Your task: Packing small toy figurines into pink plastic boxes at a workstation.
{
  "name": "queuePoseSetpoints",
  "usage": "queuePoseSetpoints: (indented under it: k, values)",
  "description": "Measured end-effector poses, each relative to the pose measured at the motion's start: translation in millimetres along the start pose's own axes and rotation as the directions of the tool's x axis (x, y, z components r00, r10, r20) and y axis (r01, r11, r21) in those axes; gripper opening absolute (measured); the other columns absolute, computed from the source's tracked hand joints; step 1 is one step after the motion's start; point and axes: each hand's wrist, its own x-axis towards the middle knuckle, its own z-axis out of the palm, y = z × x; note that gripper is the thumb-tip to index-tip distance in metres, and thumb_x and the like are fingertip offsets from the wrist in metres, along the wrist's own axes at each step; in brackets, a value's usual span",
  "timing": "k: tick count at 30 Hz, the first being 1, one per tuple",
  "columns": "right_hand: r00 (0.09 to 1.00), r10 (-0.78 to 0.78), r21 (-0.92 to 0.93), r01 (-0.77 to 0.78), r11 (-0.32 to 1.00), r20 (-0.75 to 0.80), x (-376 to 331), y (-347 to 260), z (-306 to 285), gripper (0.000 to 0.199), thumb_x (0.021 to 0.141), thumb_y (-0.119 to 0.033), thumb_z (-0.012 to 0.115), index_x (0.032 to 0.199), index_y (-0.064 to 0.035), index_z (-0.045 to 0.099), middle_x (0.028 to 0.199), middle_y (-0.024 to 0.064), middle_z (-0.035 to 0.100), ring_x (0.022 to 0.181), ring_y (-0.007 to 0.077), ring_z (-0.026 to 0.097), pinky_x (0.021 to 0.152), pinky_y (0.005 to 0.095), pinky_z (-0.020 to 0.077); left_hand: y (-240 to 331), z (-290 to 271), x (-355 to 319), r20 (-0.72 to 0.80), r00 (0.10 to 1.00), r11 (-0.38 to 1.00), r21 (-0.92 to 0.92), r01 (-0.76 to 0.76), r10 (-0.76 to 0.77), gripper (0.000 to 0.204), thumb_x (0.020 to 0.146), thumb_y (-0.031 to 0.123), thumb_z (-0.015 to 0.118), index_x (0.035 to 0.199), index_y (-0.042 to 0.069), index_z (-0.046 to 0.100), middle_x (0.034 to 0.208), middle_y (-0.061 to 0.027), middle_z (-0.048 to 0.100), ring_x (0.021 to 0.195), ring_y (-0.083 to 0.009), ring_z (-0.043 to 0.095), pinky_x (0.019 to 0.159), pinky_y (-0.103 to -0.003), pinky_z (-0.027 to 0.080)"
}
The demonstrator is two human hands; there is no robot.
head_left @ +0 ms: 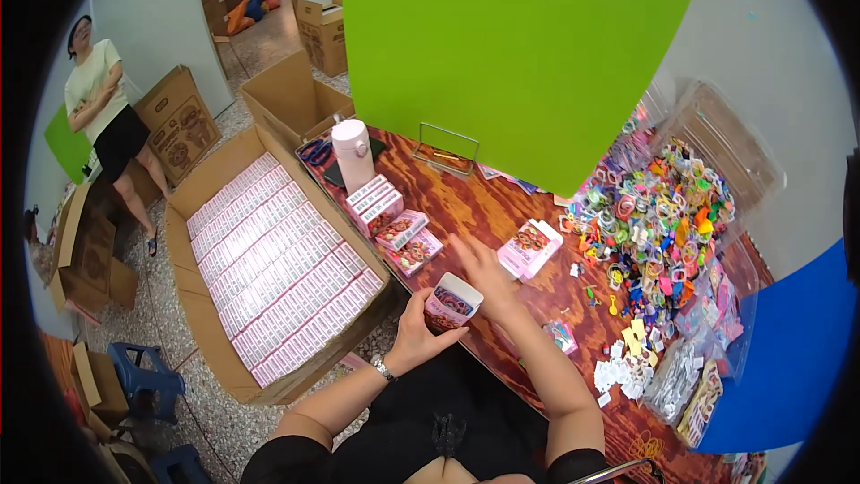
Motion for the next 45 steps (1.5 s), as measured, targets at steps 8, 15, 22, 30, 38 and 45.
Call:
queuePoseSetpoints:
  k: [8, 15, 22, 30, 38, 45]
  values:
    - [0.871, -0.11, -0.004, 0.127, 0.992, 0.48, 81.3, -2.1, 25.6, 0.116, 0.073, -0.03, 0.087, 0.162, -0.0259, 0.014, 0.164, 0.0241, 0.019, 0.136, 0.048, 0.042, 0.111, 0.0534, 0.0403, -16.7, -19.0, -8.0, -0.004, 0.995, 0.994, -0.057, 0.098, -0.099, 0.082, 0.07, 0.028, 0.093, 0.133, 0.001, 0.048, 0.112, -0.0087, 0.064, 0.102, -0.0159, 0.064, 0.09, -0.032, 0.053]
    - [0.901, -0.316, 0.233, 0.253, 0.939, 0.297, 110.9, 8.2, 43.2, 0.081, 0.083, -0.031, 0.079, 0.153, -0.02, 0.039, 0.144, 0.0189, 0.046, 0.123, 0.0398, 0.056, 0.099, 0.0443, 0.0503, -19.4, -32.6, 10.5, -0.026, 0.991, 0.99, -0.056, 0.132, -0.133, 0.076, 0.072, 0.031, 0.089, 0.129, 0.0, 0.05, 0.116, -0.0161, 0.06, 0.109, -0.0306, 0.062, 0.095, -0.039, 0.05]
    - [0.927, -0.216, 0.217, 0.153, 0.964, 0.307, 126.1, 2.0, 61.8, 0.067, 0.089, -0.03, 0.074, 0.149, -0.0222, 0.046, 0.144, 0.0198, 0.048, 0.124, 0.0397, 0.056, 0.1, 0.0436, 0.0497, -27.7, -43.8, 48.2, -0.061, 0.993, 0.995, -0.032, 0.098, -0.1, 0.074, 0.073, 0.029, 0.088, 0.129, 0.0, 0.05, 0.118, -0.0179, 0.059, 0.112, -0.0339, 0.06, 0.098, -0.04, 0.048]
    - [0.945, -0.164, 0.409, 0.035, 0.912, 0.284, 131.8, 0.9, 72.8, 0.089, 0.091, -0.015, 0.065, 0.162, -0.0116, 0.012, 0.162, 0.0263, 0.026, 0.149, 0.0386, 0.031, 0.122, 0.0397, 0.0266, -53.6, -49.4, 63.6, -0.128, 0.99, 0.995, 0.069, 0.068, -0.059, 0.083, 0.072, 0.031, 0.089, 0.135, -0.003, 0.046, 0.125, -0.0219, 0.056, 0.117, -0.0369, 0.058, 0.101, -0.043, 0.047]
    - [0.884, -0.258, 0.704, -0.106, 0.702, 0.39, 140.9, 6.4, 68.8, 0.081, 0.1, -0.02, 0.057, 0.162, -0.0067, 0.007, 0.164, 0.0231, 0.023, 0.151, 0.0322, 0.027, 0.122, 0.037, 0.0255, -56.0, -56.0, 65.2, -0.118, 0.984, 0.99, 0.042, 0.136, -0.13, 0.084, 0.072, 0.034, 0.089, 0.135, -0.003, 0.046, 0.125, -0.0219, 0.057, 0.118, -0.036, 0.059, 0.101, -0.043, 0.048]
    - [0.93, -0.072, 0.761, -0.248, 0.6, 0.36, 179.0, 8.3, 123.5, 0.067, 0.107, -0.042, 0.044, 0.158, -0.0022, 0.027, 0.164, 0.0164, 0.028, 0.15, 0.0254, 0.03, 0.121, 0.0325, 0.0246, -47.1, -56.2, 64.6, -0.075, 0.98, 0.983, -0.003, 0.183, -0.183, 0.083, 0.072, 0.034, 0.089, 0.134, -0.002, 0.048, 0.123, -0.0203, 0.06, 0.116, -0.0331, 0.06, 0.1, -0.041, 0.048]
